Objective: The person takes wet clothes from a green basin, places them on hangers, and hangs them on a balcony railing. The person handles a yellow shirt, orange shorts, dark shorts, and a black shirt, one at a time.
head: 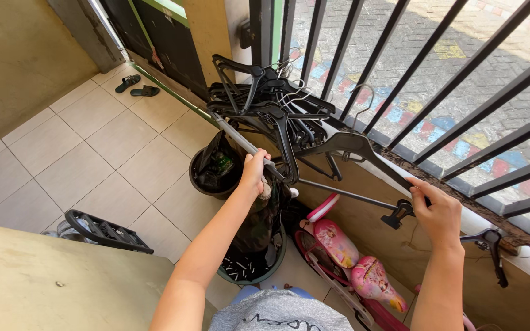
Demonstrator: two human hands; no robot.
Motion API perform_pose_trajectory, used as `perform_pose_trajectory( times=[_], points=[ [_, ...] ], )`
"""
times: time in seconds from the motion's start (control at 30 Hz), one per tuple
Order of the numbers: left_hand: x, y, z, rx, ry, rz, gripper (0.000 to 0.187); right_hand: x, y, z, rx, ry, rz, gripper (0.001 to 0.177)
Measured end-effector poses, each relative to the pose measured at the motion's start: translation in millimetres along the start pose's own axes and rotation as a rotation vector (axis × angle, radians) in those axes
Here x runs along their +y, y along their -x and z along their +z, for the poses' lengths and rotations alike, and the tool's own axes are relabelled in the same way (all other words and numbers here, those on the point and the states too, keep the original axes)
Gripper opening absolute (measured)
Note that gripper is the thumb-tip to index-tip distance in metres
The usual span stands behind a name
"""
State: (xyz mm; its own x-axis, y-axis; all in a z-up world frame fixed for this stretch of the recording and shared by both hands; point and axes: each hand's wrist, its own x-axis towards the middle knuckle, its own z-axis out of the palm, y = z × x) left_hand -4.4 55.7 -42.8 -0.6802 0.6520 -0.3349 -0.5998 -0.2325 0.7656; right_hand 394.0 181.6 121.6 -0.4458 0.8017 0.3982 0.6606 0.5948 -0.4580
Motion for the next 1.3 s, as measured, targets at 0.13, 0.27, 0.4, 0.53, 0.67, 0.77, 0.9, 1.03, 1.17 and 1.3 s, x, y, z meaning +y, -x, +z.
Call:
perform_pose_trajectory(
  times=[0.13,0.27,0.4,0.53,0.67,0.77,0.9,1.03,1.17,1.3],
  points=[
    [-18,-33,4,0.045,-0.007,0.024,0.018,17,-2,-21,0.134,-0.004,-0.079,0.021],
    [-30,-62,9,0.089,-0.196,0.053,0.027,33,-7,-41,0.132,-0.013,-0.112,0.021],
    [-36,-78,26,0.063,-0.416,0.028,0.055,39,-15,-45,0.087,-0.031,-0.115,0.023],
    [-35,-77,35,0.066,-0.625,-0.014,0.073,43,-26,-53,0.078,0.048,-0.204,0.023],
    [-38,-71,37,0.098,-0.640,0.005,0.074,60,-37,-80,0.090,0.025,-0.241,0.018],
    [-42,-67,35,0.145,-0.670,-0.031,0.075,76,-40,-97,0.107,-0.031,-0.292,0.010],
    [-45,-59,28,0.158,-0.506,0.033,0.075,87,-42,-103,0.125,-0.045,-0.279,0.012],
    [-42,-48,19,0.153,-0.456,0.013,0.071,81,-46,-87,0.112,-0.072,-0.326,0.011],
    [-34,-42,16,0.094,-0.389,0.054,0.069,70,-52,-59,0.003,-0.230,-0.289,0.016],
    [-26,-44,14,0.188,-0.366,0.034,0.074,69,-56,-37,-0.032,-0.318,-0.258,0.017]
  ],
)
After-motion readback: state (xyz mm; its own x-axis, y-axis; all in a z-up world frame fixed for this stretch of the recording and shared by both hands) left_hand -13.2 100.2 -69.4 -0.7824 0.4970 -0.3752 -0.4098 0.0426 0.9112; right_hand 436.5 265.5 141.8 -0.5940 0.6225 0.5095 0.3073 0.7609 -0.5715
